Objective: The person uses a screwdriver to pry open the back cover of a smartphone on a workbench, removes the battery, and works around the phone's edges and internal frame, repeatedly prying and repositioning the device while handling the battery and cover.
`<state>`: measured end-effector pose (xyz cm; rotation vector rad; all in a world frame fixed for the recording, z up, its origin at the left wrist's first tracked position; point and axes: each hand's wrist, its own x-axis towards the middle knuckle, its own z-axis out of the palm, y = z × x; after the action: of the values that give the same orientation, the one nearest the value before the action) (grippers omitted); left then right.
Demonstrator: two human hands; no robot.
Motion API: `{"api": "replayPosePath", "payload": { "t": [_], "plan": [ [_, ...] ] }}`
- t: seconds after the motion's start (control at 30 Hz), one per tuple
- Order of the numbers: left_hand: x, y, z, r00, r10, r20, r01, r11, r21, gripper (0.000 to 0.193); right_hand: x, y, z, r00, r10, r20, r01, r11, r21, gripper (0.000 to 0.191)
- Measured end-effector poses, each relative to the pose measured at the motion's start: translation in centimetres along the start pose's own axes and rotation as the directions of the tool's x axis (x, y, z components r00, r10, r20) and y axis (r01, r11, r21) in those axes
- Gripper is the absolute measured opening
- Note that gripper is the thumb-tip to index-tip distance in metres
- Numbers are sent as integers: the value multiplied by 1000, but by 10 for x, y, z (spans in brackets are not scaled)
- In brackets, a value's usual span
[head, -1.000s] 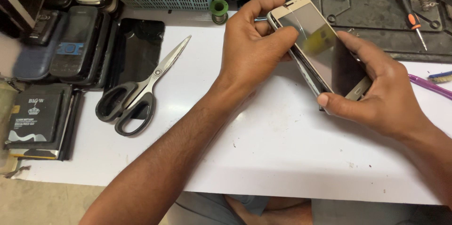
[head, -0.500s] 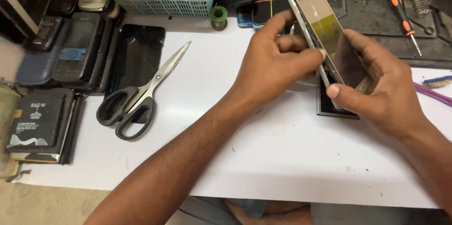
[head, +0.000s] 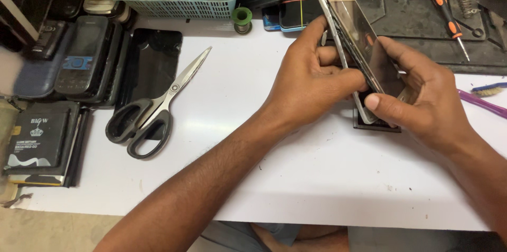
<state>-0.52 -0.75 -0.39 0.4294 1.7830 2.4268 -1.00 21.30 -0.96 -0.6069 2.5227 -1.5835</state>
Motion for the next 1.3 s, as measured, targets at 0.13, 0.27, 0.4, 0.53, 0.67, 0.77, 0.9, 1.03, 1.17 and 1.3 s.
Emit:
{"api": "replayPosePath", "payload": {
  "t": [0.13, 0.27, 0.4, 0.53, 0.67, 0.77, 0.9, 1.03, 1.17, 1.3],
  "plan": [
    [-1, 0, 1, 1000, 10, -12, -10, 1000, -14, 79, 0, 3, 1, 999, -50, -4, 50, 997, -63, 90],
    [1, -5, 0, 1000, -12, -29, 12, 1000, -23, 79, -1, 5, 2, 994, -102, -27, 96, 984, -148, 93],
    [6, -9, -5, 995, 85, -49, -85, 996, 17, 83, -2, 0, 0, 990, -128, -53, 112, 965, -237, 97],
    [14, -4, -15, 979, 44, -199, -59, 996, -68, 70, 0, -10, -2, 966, -255, -46, 205, 861, -466, 102],
    [15, 5, -31, 975, 20, -223, -34, 997, -63, 50, 2, -21, 0, 931, -364, -14, 292, 768, -570, 101],
    [17, 10, -33, 976, -9, -219, -7, 997, -73, 40, 3, -27, 2, 913, -408, 24, 344, 736, -583, 103],
    [15, 16, -39, 982, -79, -171, 75, 997, -29, 50, 4, -27, 0, 890, -446, 101, 416, 698, -582, 110],
    [18, 16, -43, 979, -146, -145, 153, 987, 42, 66, 7, -23, -7, 878, -448, 169, 447, 638, -627, 114],
    [19, 8, -41, 966, -236, -107, 248, 962, 114, 70, 12, -21, -17, 849, -477, 226, 490, 553, -674, 100],
    [14, 7, -41, 959, -279, 50, 264, 945, 193, 66, 16, -22, -23, 805, -520, 286, 558, 500, -662, 89]
  ]
}}
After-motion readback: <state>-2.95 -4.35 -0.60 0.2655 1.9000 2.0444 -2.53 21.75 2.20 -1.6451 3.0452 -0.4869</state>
